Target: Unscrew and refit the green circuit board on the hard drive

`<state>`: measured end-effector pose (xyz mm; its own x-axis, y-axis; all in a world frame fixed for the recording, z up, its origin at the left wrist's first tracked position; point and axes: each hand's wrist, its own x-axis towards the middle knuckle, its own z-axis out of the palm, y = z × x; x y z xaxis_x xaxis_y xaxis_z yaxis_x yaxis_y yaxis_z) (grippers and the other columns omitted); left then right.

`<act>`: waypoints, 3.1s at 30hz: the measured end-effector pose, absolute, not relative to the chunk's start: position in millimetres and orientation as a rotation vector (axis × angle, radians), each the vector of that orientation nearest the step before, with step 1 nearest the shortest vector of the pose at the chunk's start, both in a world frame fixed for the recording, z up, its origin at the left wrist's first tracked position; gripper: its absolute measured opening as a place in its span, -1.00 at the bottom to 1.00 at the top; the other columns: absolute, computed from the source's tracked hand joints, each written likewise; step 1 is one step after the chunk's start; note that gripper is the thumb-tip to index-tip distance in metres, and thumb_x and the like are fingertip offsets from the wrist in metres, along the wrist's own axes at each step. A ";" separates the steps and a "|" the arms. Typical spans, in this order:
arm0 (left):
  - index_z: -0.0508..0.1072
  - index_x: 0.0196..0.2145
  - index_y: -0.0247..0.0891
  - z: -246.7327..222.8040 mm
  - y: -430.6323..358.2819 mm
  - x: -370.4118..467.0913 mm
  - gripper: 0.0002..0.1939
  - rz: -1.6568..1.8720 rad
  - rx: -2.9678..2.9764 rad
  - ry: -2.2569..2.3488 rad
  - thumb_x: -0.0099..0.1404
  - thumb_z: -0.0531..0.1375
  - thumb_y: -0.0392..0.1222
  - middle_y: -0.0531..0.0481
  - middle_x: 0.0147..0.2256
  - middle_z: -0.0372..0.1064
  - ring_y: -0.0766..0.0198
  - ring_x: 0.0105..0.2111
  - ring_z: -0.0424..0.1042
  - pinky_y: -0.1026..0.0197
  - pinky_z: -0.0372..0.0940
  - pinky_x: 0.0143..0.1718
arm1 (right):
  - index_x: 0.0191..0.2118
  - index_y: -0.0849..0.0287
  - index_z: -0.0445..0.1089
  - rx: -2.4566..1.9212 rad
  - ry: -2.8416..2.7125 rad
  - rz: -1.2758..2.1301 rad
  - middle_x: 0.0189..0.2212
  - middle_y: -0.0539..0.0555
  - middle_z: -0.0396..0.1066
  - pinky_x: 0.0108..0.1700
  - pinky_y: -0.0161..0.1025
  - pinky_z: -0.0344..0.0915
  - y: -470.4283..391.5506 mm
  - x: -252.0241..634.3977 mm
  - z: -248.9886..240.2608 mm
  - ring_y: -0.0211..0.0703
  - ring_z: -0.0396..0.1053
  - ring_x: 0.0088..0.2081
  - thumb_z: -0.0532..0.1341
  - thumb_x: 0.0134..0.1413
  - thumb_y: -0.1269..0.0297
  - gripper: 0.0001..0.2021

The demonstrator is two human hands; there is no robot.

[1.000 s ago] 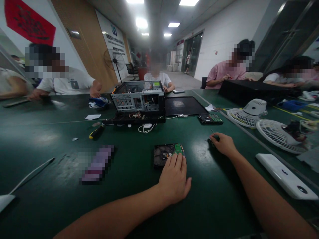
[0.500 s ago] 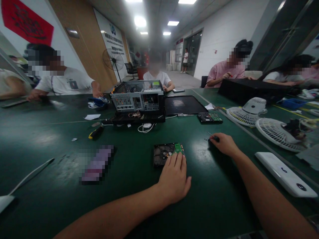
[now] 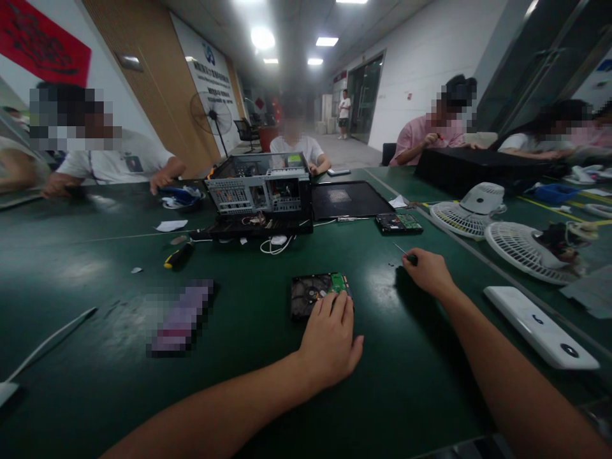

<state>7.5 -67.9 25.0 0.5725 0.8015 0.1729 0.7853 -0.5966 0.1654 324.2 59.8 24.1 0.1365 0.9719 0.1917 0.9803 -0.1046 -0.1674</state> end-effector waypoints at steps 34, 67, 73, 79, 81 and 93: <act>0.16 0.39 -0.51 8.3 -58.5 6.9 -0.35 0.461 2.840 1.344 0.51 -0.01 -0.03 -0.35 0.40 0.03 -0.11 0.40 0.04 -0.09 -0.01 0.39 | -0.17 0.09 0.48 -1.159 -2.086 0.300 -0.21 0.09 0.53 -0.05 -0.16 0.38 15.6 200.3 15.2 -0.09 0.49 -0.14 0.22 0.23 0.41 -0.88; 0.31 0.27 -0.47 11.1 -58.5 5.9 -0.49 0.705 2.876 0.906 0.44 0.10 -0.19 -0.32 0.30 0.25 -0.03 0.34 0.18 -0.05 0.16 0.37 | -0.22 0.06 0.55 -1.296 -2.149 0.524 -0.25 0.04 0.60 -0.18 -0.19 0.36 21.3 227.1 31.6 -0.12 0.50 -0.24 0.32 0.15 0.26 -0.91; 0.28 0.29 -0.46 10.1 -58.5 5.3 -0.47 0.690 2.867 0.905 0.43 0.12 -0.19 -0.31 0.30 0.24 -0.03 0.34 0.18 -0.06 0.17 0.36 | -0.22 0.07 0.55 -1.319 -2.097 0.516 -0.24 0.04 0.60 -0.13 -0.19 0.35 23.7 234.0 34.8 -0.11 0.51 -0.21 0.24 0.26 0.17 -0.84; 0.27 0.30 -0.45 12.4 -58.3 5.5 -0.46 0.693 2.864 0.900 0.44 0.11 -0.19 -0.31 0.30 0.25 -0.02 0.34 0.18 -0.06 0.18 0.35 | -0.22 0.06 0.56 -1.381 -2.088 0.517 -0.28 0.01 0.61 -0.16 -0.20 0.33 26.3 238.9 31.8 -0.12 0.51 -0.25 0.25 0.24 0.15 -0.84; 0.26 0.30 -0.45 13.3 -58.2 5.3 -0.46 0.686 2.862 0.902 0.44 0.11 -0.19 -0.31 0.30 0.25 -0.02 0.34 0.18 -0.05 0.18 0.35 | -0.22 0.06 0.56 -1.364 -2.117 0.528 -0.29 0.01 0.60 -0.16 -0.20 0.34 25.4 237.5 32.1 -0.13 0.50 -0.26 0.25 0.24 0.15 -0.84; 0.28 0.30 -0.44 13.6 -58.7 5.4 -0.47 0.685 2.853 0.909 0.44 0.11 -0.19 -0.31 0.30 0.24 -0.02 0.34 0.18 -0.06 0.17 0.35 | -0.26 0.11 0.55 -1.365 -2.174 0.539 -0.37 0.02 0.56 -0.27 -0.24 0.29 22.9 237.7 36.2 -0.18 0.42 -0.36 0.26 0.21 0.15 -0.83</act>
